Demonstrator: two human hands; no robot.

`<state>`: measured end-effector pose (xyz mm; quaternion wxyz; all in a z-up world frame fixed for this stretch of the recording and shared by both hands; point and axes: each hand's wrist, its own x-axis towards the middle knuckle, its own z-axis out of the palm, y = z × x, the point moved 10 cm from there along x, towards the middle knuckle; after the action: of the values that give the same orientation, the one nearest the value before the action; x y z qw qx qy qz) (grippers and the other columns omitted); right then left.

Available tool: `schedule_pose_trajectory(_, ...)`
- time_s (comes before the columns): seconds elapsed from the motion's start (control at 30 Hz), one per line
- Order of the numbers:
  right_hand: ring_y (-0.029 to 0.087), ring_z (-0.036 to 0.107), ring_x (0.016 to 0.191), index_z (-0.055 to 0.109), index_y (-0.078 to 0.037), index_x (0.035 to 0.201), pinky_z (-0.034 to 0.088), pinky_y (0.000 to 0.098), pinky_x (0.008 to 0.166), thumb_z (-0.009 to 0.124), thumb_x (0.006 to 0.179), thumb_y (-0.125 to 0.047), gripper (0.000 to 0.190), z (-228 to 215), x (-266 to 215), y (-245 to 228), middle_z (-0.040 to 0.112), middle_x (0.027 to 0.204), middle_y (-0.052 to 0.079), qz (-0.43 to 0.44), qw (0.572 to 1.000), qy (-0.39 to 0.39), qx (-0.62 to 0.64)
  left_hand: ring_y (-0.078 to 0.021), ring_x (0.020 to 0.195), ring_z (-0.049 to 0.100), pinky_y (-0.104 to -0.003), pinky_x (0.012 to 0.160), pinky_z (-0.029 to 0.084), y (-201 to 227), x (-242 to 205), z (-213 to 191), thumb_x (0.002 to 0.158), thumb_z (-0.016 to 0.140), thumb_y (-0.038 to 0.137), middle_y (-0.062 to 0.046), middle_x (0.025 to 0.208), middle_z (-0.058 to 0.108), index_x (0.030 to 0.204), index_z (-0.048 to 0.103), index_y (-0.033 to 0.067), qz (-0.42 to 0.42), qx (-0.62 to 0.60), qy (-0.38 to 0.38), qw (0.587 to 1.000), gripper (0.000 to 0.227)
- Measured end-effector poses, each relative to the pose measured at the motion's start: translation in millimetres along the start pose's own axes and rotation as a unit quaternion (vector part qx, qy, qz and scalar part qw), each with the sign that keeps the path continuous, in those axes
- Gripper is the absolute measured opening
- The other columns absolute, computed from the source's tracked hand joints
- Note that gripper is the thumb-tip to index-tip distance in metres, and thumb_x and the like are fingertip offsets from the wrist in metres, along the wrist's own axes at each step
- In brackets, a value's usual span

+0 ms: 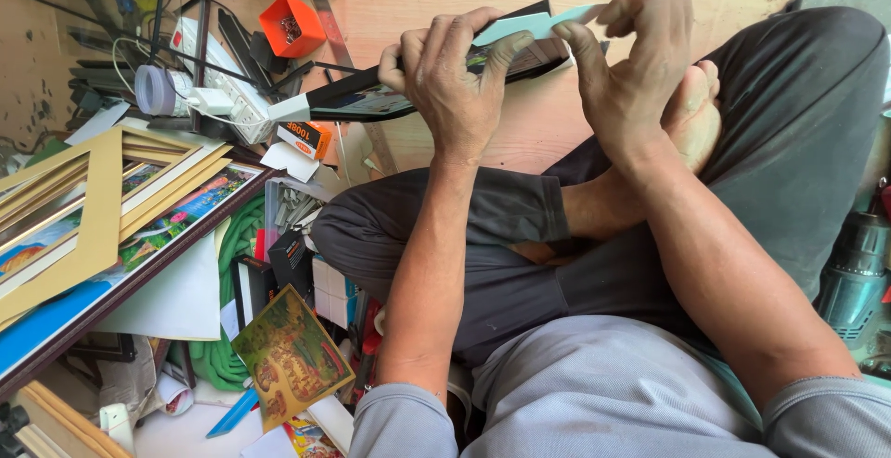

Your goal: Assemble a picture frame by adding backing, corners, and staples.

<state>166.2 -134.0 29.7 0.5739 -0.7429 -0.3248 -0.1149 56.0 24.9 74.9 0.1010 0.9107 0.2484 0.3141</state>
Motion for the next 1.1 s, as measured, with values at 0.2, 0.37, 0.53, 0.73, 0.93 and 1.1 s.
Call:
schedule_pose_trajectory(0.2,0.025,0.06,0.099,0.063,-0.003,0.111,0.049,0.0352,0.086,0.086,0.107,-0.012,0.025,5,-3,-12,0.065,0.108,0.009,-0.035,0.999,-0.025,-0.01,-0.0113,0.095,0.052,-0.043,0.108,0.024,1,-2,-1,0.093,0.062,0.061,0.014,0.093,0.067,0.104,0.074,0.0231,-0.004,-0.001,-0.006,1.0,0.041)
schedule_pose_trajectory(0.37,0.027,0.064,0.102,0.069,-0.002,0.118,0.051,0.0351,0.086,0.082,0.106,-0.007,0.019,8,-4,-15,0.07,0.115,0.011,-0.038,0.999,-0.034,-0.018,-0.0116,0.096,0.053,-0.044,0.108,0.024,2,-6,0,0.093,0.064,0.059,0.013,0.094,0.067,0.105,0.074,0.0232,0.004,-0.005,-0.007,1.0,0.039)
schedule_pose_trajectory(0.53,0.026,0.068,0.101,0.073,-0.003,0.122,0.052,0.0374,0.093,0.083,0.105,-0.011,0.021,6,-2,-30,0.074,0.114,0.01,-0.088,0.995,-0.039,-0.037,-0.0138,0.096,0.052,-0.043,0.107,0.024,6,-12,-3,0.091,0.073,0.054,0.012,0.093,0.066,0.105,0.074,0.0224,0.015,0.012,0.0,1.0,0.035)
schedule_pose_trajectory(0.73,0.025,0.072,0.102,0.074,-0.005,0.122,0.053,0.0378,0.097,0.082,0.105,-0.011,0.02,1,1,-36,0.076,0.112,0.008,-0.091,0.995,-0.036,-0.018,-0.0114,0.098,0.055,-0.043,0.108,0.025,7,-17,-4,0.092,0.073,0.054,0.015,0.095,0.068,0.104,0.075,0.0263,0.012,0.022,0.008,1.0,0.03)
schedule_pose_trajectory(0.93,0.024,0.074,0.101,0.074,-0.005,0.123,0.054,0.0407,0.104,0.079,0.105,-0.009,0.019,-1,2,-39,0.076,0.109,0.01,-0.091,0.995,-0.045,-0.009,-0.0112,0.098,0.055,-0.042,0.107,0.025,7,-21,-6,0.089,0.07,0.06,0.015,0.093,0.068,0.106,0.075,0.027,0.005,0.03,0.003,1.0,0.037)
schedule_pose_trajectory(1.1,0.025,0.076,0.103,0.073,-0.004,0.124,0.056,0.0431,0.109,0.077,0.106,-0.007,0.019,2,-4,-37,0.076,0.108,0.012,-0.071,0.996,-0.038,0.025,-0.0112,0.098,0.054,-0.042,0.107,0.024,9,-25,-8,0.089,0.068,0.06,0.015,0.093,0.068,0.106,0.076,0.0271,0.008,0.036,0.006,0.999,0.037)
